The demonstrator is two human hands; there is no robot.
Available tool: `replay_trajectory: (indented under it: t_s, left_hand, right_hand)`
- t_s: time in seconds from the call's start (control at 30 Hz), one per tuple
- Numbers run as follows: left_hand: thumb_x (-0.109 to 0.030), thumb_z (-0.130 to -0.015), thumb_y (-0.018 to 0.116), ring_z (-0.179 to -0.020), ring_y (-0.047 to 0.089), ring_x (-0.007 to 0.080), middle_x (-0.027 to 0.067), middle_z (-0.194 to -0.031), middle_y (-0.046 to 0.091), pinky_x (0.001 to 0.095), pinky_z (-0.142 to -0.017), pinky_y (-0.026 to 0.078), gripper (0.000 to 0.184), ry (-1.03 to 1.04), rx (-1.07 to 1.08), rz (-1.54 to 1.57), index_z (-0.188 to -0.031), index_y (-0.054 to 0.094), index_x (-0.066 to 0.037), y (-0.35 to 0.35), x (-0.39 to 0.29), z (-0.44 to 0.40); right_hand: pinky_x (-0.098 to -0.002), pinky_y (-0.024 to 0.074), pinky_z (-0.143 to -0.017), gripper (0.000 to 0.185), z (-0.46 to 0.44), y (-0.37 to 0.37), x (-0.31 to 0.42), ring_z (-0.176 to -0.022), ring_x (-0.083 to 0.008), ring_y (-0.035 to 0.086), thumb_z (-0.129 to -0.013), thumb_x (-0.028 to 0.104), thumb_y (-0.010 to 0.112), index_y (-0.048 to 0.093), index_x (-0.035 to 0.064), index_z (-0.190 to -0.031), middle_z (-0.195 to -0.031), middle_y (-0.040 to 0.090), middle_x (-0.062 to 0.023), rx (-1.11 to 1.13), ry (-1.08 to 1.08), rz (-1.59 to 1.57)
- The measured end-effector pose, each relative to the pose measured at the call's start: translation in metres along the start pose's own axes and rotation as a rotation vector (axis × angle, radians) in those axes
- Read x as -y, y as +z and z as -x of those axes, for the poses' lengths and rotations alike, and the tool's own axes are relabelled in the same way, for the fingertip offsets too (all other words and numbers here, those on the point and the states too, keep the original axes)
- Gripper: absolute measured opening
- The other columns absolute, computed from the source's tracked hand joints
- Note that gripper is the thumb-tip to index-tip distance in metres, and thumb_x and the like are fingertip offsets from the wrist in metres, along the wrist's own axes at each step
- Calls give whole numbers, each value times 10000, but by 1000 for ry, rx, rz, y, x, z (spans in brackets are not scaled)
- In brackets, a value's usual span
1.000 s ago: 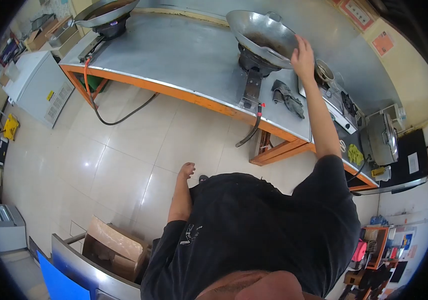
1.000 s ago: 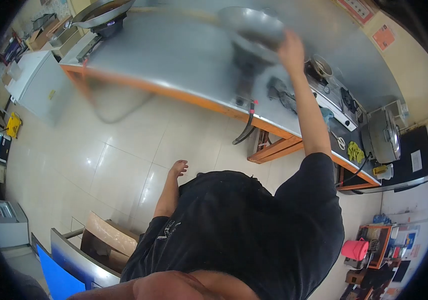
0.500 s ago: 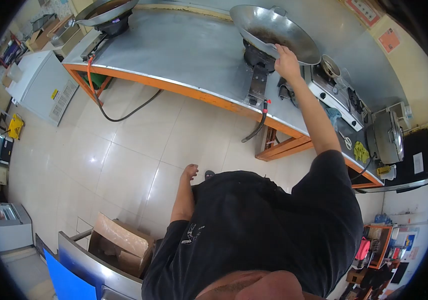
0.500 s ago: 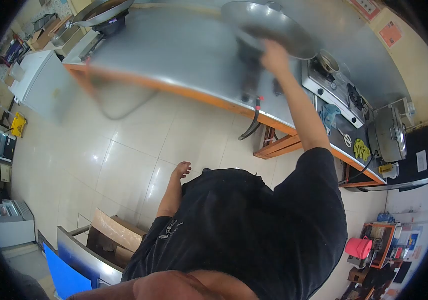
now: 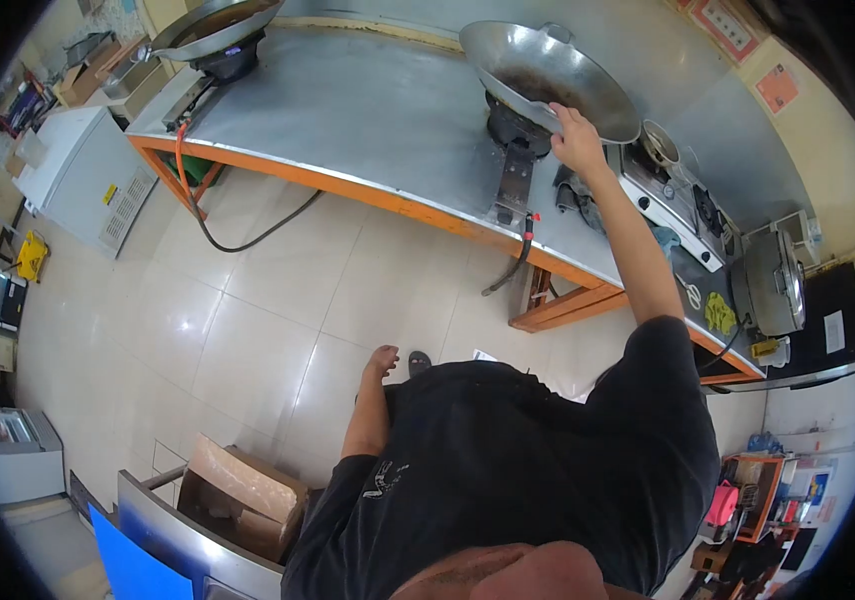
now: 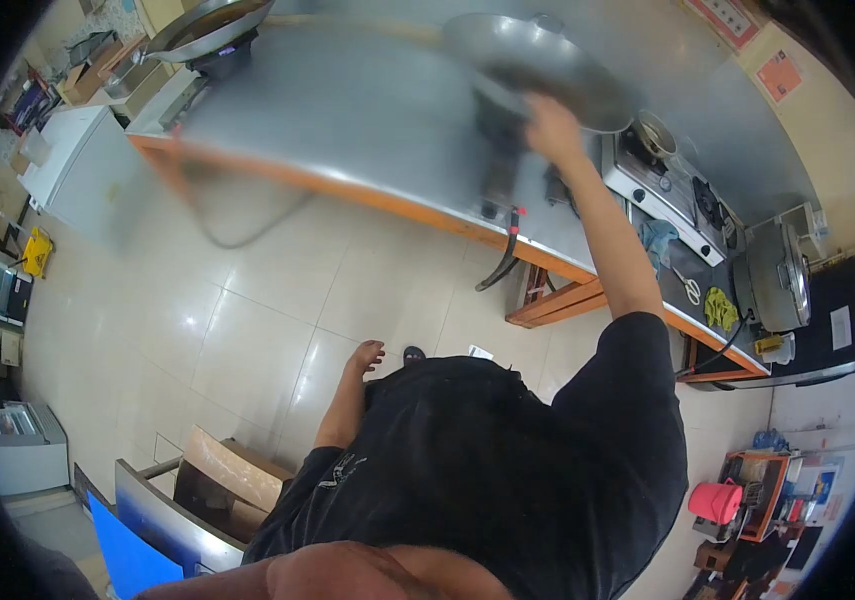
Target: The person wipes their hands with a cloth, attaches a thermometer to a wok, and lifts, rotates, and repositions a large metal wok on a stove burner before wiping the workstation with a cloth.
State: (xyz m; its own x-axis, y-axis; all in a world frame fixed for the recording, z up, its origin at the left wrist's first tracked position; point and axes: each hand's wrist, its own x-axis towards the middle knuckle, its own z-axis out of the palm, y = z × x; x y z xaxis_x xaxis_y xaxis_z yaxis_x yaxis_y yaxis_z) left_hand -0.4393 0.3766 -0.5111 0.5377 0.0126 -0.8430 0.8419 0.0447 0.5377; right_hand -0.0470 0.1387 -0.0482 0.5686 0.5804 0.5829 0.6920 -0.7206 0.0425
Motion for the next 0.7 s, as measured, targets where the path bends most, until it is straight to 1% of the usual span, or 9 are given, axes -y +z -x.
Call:
replay_trajectory:
  t_s: [0.13, 0.23, 0.33, 0.43, 0.53, 0.57, 0.63, 0.67, 0.7]
  left_hand:
    - [-391, -891, 474, -1094, 535, 296, 111, -1245, 549, 497, -883, 407, 498, -29, -18, 8, -1324, 430, -150, -4, 2, 9]
    - [-382, -892, 469, -1110, 528, 305, 118, -1261, 539, 503, -902, 398, 499, -69, -18, 20, -1325, 435, -136, -4, 1, 20]
    - [-370, -894, 474, -1088, 531, 298, 120, -1267, 532, 490, -889, 416, 493, -48, -12, 32, -1321, 442, -125, -3, 10, 26]
    - [-352, -898, 475, -1061, 541, 281, 123, -1244, 541, 473, -866, 440, 470, -45, -23, 87, -1306, 455, -120, -6, 26, 28]
    - [-331, -900, 477, -1024, 550, 267, 129, -1193, 565, 457, -823, 459, 446, -51, -14, 207, -1289, 466, -114, -18, 53, 32]
    - [-311, -891, 492, -890, 540, 240, 104, -1110, 581, 435, -730, 454, 416, -69, -31, 237, -1257, 489, -114, -24, 64, 36]
    - [-270, -872, 521, -624, 521, 186, 52, -945, 612, 393, -544, 443, 359, -100, -67, 289, -1193, 535, -112, -38, 69, 47]
    - [-290, -880, 507, -745, 532, 207, 69, -1013, 606, 411, -640, 441, 380, -123, -67, 243, -1219, 517, -117, -45, 73, 54]
    - [-310, -889, 493, -865, 544, 228, 86, -1081, 600, 430, -735, 439, 401, -146, -66, 194, -1244, 500, -123, -51, 70, 74]
  right_hand:
    - [-437, 464, -793, 311, -16, 28, -22, -957, -372, 584, -839, 246, 598, 542, 75, -1093, -1021, 614, -194, -29, 61, -47]
    - [-467, 464, -744, 323, -28, 42, -32, -871, -396, 601, -879, 332, 562, 543, 49, -1034, -903, 632, -210, 19, 147, -44]
    - [-490, 457, -715, 353, -26, 38, -31, -814, -411, 602, -893, 372, 534, 551, 26, -956, -821, 628, -228, 68, 175, -18]
    - [-492, 453, -706, 364, -24, 35, -29, -806, -417, 599, -895, 381, 528, 558, 19, -901, -809, 623, -232, 16, 117, -15]
    - [-483, 454, -695, 378, -27, 33, -22, -786, -414, 599, -900, 394, 514, 560, 23, -844, -774, 622, -217, 69, 208, 41]
    - [-486, 476, -729, 460, -29, 34, -19, -761, -394, 625, -863, 467, 505, 677, 44, -918, -790, 656, -195, 83, 290, 69]
    - [-469, 484, -710, 488, -34, 31, -2, -745, -389, 627, -849, 507, 499, 696, 60, -834, -769, 654, -192, 35, 405, 156]
    - [-461, 487, -700, 506, -34, 31, 4, -737, -387, 628, -842, 527, 497, 705, 69, -791, -759, 653, -191, 12, 465, 200]
    - [-465, 492, -685, 518, -35, 33, 5, -715, -390, 629, -838, 538, 494, 703, 71, -758, -729, 647, -192, -20, 469, 193]
